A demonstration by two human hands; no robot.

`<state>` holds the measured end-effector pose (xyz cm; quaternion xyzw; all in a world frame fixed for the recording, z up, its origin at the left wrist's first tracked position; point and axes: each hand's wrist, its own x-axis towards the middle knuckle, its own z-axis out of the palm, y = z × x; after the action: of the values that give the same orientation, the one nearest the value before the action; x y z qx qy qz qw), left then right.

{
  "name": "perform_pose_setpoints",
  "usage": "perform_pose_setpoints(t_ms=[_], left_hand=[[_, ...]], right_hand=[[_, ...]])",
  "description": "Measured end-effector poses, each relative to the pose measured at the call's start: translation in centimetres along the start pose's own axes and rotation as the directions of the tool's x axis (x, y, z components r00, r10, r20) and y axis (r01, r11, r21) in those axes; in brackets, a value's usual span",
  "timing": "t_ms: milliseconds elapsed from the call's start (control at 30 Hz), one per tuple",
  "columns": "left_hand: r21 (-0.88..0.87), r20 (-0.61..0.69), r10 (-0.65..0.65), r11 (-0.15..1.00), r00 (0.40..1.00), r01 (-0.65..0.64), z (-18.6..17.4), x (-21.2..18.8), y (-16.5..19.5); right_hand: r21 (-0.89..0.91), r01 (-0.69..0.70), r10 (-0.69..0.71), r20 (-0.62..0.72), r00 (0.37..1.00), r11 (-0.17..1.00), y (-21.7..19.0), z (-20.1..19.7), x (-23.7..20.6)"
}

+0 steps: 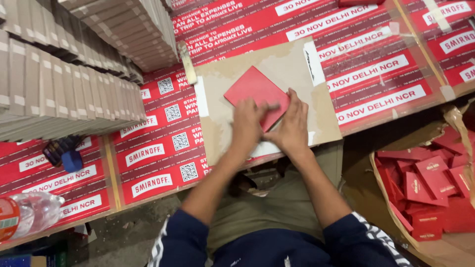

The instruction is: The person sands the edges of red rigid gift boxes using a small sanding block, rubbing along the box sides and corners, then sets finished boxes aside and picks up new ones from the stack to repeat the process.

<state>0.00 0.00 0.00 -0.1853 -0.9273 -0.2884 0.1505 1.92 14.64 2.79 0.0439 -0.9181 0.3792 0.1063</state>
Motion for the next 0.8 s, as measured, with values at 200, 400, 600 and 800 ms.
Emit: perform_pose_setpoints(t_ms=[200, 400, 600, 800], left_hand=[[-0.036, 0.059, 0.005, 0.999, 0.998, -0.002, -2.3, -1.4, 1.6], [0.082, -0.069, 0.113, 0.991, 0.991, -0.107, -1.7, 4.4, 0.1], [-0.084, 0.208, 0.356, 0.934, 0.911, -0.346, -2.8, 1.4, 0.4], [-0.093, 0.131, 0.348, 0.936, 0.928, -0.338, -7.3, -4.4, -3.2]], right_hand=[[0.021, -0.064, 0.064, 0.024, 0.998, 0.998, 0.9, 0.5, -0.6], [0.063, 0.104, -0.101, -0.057, 0.993, 0.993, 1.3, -0.2, -1.4], [-0.046, 0.117, -0.123, -0.147, 0.981, 0.992, 0.6, -0.8, -1.3], [-0.085, 0.127, -0.124, 0.037, 0.992, 0.988, 0.4, -1.5, -0.9]])
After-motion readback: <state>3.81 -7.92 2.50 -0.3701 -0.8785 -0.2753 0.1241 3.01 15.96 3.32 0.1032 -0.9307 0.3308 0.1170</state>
